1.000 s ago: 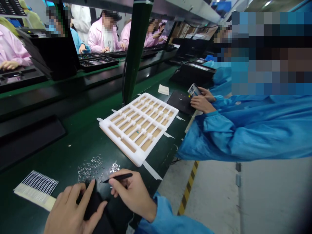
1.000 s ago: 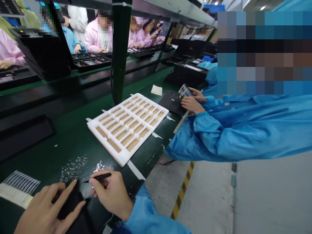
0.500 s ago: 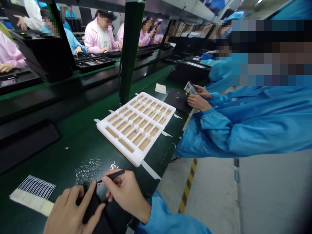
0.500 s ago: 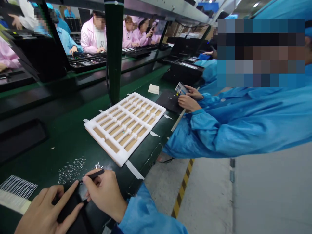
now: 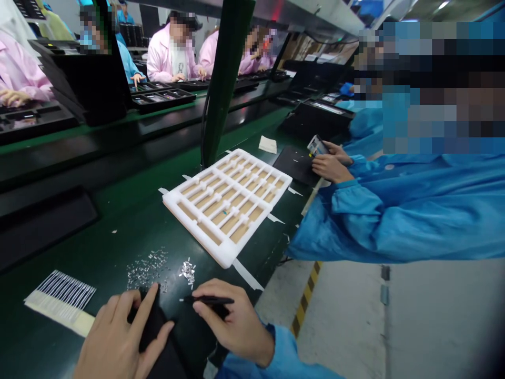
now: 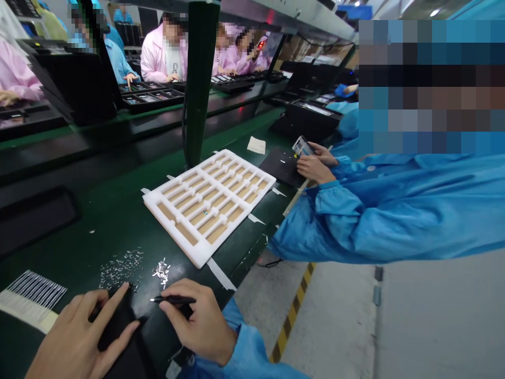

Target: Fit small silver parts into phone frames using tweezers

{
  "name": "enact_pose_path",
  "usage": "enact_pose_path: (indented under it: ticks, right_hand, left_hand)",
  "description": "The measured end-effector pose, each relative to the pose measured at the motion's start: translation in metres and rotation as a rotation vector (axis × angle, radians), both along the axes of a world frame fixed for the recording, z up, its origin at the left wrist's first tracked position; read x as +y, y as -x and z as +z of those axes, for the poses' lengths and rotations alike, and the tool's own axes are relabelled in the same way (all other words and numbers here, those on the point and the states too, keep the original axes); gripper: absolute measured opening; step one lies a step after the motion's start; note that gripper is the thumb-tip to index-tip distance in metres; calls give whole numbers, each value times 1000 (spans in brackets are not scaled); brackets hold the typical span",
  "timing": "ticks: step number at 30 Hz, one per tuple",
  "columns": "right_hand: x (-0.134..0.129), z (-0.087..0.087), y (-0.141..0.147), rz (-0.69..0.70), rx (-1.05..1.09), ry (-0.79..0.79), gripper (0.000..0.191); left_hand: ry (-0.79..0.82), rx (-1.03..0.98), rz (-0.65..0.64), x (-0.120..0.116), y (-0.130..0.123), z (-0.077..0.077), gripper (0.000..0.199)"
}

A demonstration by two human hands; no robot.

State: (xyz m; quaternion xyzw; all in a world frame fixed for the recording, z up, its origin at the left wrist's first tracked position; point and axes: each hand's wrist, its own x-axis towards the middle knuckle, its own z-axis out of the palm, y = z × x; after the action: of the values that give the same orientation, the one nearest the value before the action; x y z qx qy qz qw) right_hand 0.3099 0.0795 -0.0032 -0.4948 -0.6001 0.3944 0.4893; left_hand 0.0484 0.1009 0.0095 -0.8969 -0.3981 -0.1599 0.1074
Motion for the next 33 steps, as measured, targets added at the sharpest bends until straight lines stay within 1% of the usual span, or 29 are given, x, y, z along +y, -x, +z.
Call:
enact_pose_path:
  ticks: [3,7,9,13,18,23,26,30,33]
  right_hand:
    - [1,-1,1,15,-6,6,12]
    - [1,-1,0,112,-1,-7,14]
    - [2,-1,0,138,19,-11,14]
    - [4,-1,-1,125,46,-4,14]
    - [5,-2,-1,144,48,12,14]
    - [4,2,-1,135,54,40,12]
    - [7,3,7,98,126,153,15]
    - [19,-4,32,33,333,381,33]
    - [28,-8,51,5,394,455,42]
  left_hand:
    - [13,1,9,0,2,-2,56]
    - [23,5,-7,0,2,-2,55]
    - [16,4,-11,1,1,-1,53]
    - [4,1,-8,1,-1,1,51]
    - [8,8,-11,1,0,-1,52]
    - [-22,27,-7,0,-1,2,51]
    - [-63,18,8,1,-3,7,49]
    - [-112,10,-2,1,-2,13,44]
    - [-96,13,-35,2,0,12,39]
